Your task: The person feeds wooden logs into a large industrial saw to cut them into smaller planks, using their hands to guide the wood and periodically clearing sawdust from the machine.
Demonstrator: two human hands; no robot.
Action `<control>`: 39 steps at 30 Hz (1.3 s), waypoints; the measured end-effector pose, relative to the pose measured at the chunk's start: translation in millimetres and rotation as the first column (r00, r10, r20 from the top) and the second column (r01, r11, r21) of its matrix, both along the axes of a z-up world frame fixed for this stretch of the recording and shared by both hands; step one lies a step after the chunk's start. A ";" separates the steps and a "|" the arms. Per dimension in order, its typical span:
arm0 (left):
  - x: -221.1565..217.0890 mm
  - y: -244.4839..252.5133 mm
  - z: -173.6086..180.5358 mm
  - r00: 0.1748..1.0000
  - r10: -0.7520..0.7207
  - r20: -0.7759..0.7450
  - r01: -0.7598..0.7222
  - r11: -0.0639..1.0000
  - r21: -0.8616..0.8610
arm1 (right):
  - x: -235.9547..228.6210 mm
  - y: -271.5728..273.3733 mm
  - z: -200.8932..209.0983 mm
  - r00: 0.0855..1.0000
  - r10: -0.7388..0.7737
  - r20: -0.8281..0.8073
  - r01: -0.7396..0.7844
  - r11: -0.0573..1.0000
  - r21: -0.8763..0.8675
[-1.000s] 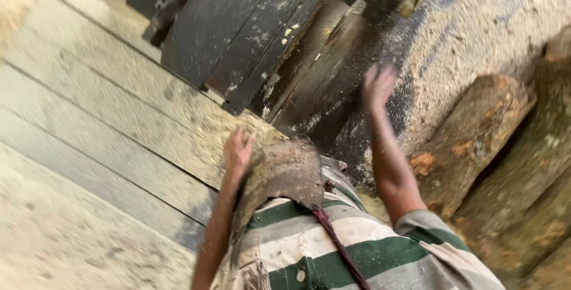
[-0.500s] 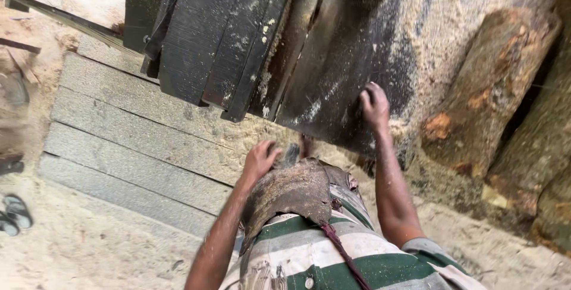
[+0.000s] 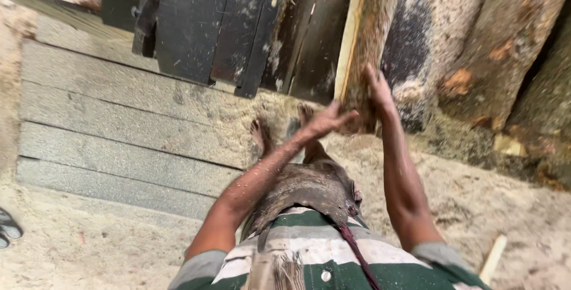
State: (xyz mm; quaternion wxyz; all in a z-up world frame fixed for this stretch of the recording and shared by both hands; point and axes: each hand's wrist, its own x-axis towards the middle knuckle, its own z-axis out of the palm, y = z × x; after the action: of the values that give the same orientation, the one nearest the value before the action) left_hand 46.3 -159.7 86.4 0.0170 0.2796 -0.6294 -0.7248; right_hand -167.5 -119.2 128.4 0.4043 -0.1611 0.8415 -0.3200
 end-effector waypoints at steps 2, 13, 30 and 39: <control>16.3 37.0 -9.4 0.996 -0.094 0.005 0.094 0.995 0.029 | 44.8 32.8 -0.4 0.991 -0.008 -0.130 0.030 0.985 0.169; 177.4 9.8 -78.8 0.982 0.081 0.168 -0.157 0.845 0.511 | 209.5 35.5 22.3 0.971 0.221 -0.092 -0.177 0.920 0.351; 87.9 -64.5 -98.2 0.968 0.103 0.229 -0.037 0.961 -0.273 | 156.9 -31.2 -14.5 0.988 0.145 -0.048 -0.136 0.979 0.151; 37.7 -135.3 -59.0 0.984 0.058 0.167 -0.002 0.949 -0.315 | 119.9 -88.9 -12.3 0.982 0.120 -0.149 -0.111 0.992 0.068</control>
State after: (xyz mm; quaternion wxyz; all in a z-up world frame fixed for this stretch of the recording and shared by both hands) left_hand 84.1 -294.9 27.5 0.0173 0.3453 -0.7314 -0.5879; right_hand -47.6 -208.1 116.2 0.3612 -0.2215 0.8684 -0.2578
